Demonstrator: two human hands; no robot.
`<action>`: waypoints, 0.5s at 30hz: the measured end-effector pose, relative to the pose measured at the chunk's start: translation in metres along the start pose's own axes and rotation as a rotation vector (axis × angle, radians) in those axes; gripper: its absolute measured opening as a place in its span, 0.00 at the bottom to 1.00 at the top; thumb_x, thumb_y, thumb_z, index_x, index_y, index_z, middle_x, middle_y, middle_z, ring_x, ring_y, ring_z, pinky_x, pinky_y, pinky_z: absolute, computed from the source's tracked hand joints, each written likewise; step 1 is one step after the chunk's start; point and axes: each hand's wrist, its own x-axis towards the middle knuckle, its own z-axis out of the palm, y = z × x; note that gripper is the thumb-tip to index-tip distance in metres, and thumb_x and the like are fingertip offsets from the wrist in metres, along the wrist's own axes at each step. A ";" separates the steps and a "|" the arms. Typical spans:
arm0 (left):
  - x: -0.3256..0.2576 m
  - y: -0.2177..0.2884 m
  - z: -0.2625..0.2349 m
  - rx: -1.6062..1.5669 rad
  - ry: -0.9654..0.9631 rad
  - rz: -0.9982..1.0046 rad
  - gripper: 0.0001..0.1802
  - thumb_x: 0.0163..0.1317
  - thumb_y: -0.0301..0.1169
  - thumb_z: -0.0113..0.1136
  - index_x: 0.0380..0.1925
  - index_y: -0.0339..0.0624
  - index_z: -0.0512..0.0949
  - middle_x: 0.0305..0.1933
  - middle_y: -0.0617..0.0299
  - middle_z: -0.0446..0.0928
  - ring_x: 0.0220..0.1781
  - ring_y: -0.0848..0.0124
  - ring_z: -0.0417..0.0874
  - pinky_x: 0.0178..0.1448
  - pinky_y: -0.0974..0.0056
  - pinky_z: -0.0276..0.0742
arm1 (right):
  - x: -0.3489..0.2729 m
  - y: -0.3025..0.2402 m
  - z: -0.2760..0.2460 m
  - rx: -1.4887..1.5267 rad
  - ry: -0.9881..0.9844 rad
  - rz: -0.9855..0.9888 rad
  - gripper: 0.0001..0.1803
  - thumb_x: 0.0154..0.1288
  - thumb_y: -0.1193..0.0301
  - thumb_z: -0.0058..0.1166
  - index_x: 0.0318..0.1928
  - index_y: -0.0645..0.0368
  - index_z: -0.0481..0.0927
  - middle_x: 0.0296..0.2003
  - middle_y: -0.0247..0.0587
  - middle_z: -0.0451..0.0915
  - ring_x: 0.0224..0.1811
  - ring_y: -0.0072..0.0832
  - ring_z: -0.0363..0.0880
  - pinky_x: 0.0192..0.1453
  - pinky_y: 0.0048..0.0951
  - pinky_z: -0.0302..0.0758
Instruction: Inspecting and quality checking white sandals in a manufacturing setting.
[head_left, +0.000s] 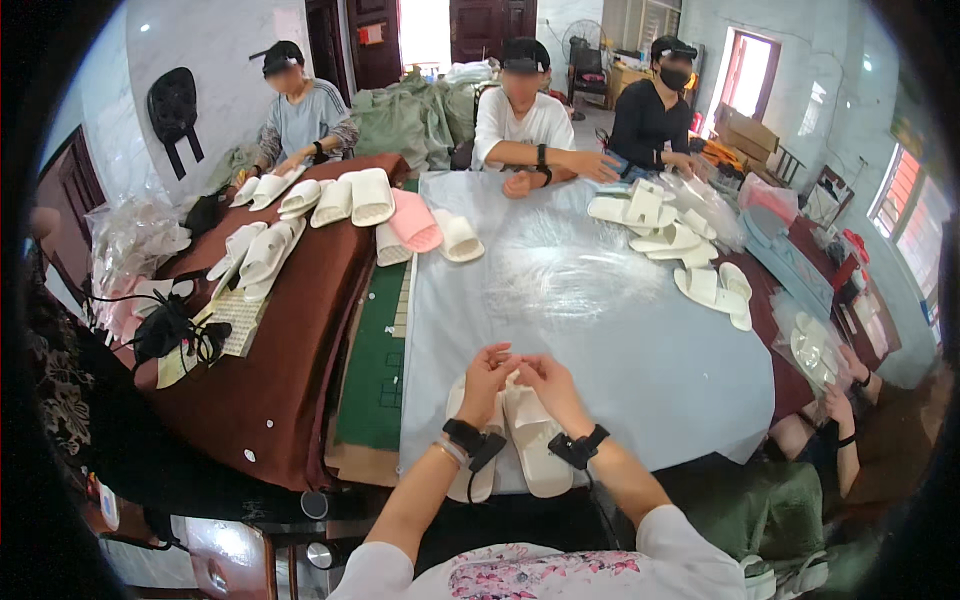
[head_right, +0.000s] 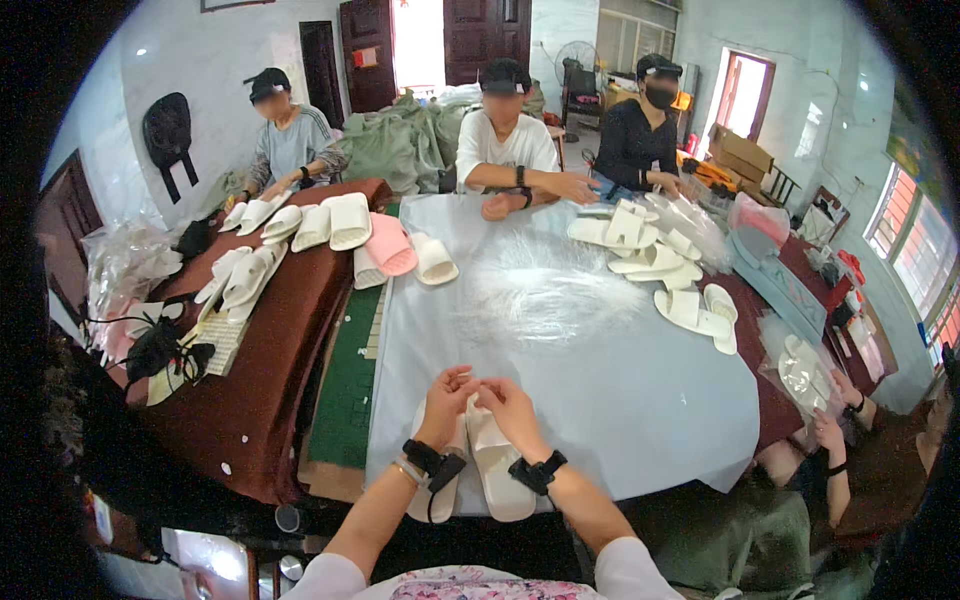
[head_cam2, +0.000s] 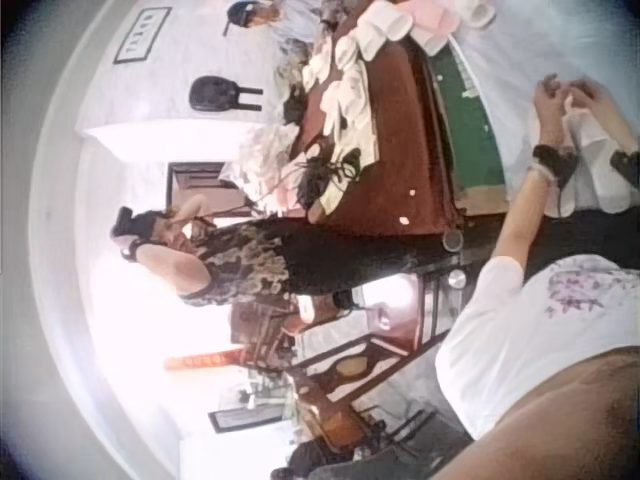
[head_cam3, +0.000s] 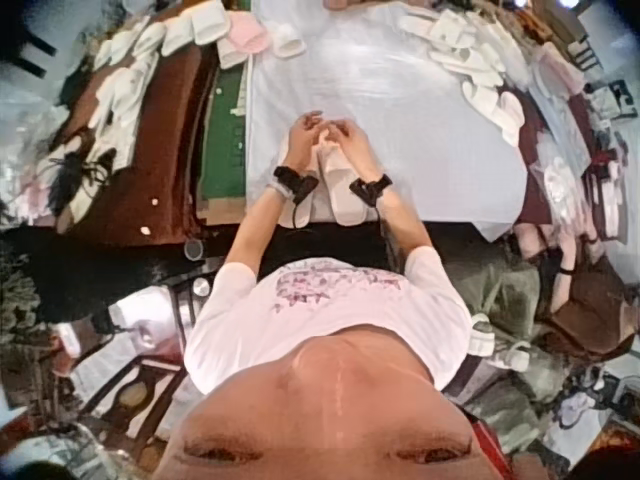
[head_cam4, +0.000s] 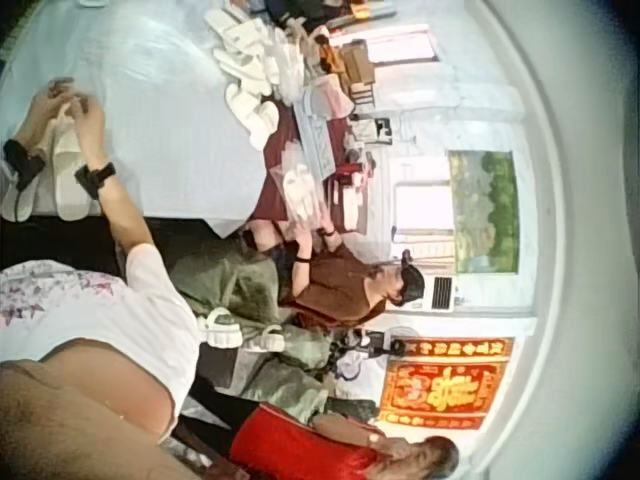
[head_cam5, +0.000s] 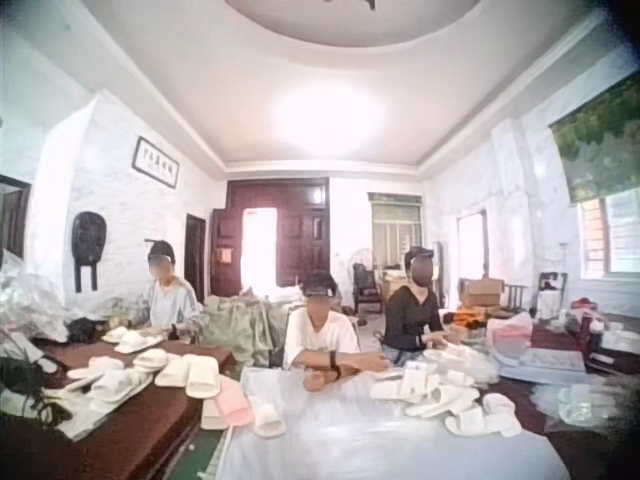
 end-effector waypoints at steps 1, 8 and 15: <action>0.001 -0.002 0.000 -0.057 0.020 0.002 0.19 0.62 0.38 0.57 0.48 0.40 0.69 0.36 0.70 0.73 0.25 0.85 0.63 0.25 0.78 0.57 | -0.001 0.006 0.003 0.116 0.044 0.067 0.16 0.65 0.68 0.48 0.48 0.69 0.71 0.32 0.42 0.78 0.37 0.27 0.80 0.42 0.25 0.76; 0.006 -0.011 -0.009 -0.433 0.210 0.024 0.22 0.68 0.52 0.38 0.40 0.45 0.69 0.28 0.69 0.64 0.20 0.80 0.57 0.24 0.74 0.56 | -0.016 0.047 -0.017 1.290 0.602 0.236 0.08 0.66 0.69 0.47 0.31 0.59 0.69 0.27 0.32 0.68 0.29 0.23 0.67 0.44 0.28 0.73; 0.001 -0.012 0.003 -0.136 0.274 0.074 0.18 0.70 0.48 0.37 0.33 0.47 0.65 0.21 0.71 0.59 0.18 0.81 0.55 0.22 0.74 0.53 | -0.005 0.000 -0.012 1.053 0.615 -0.082 0.06 0.66 0.68 0.48 0.33 0.56 0.70 0.26 0.29 0.65 0.28 0.19 0.63 0.36 0.23 0.66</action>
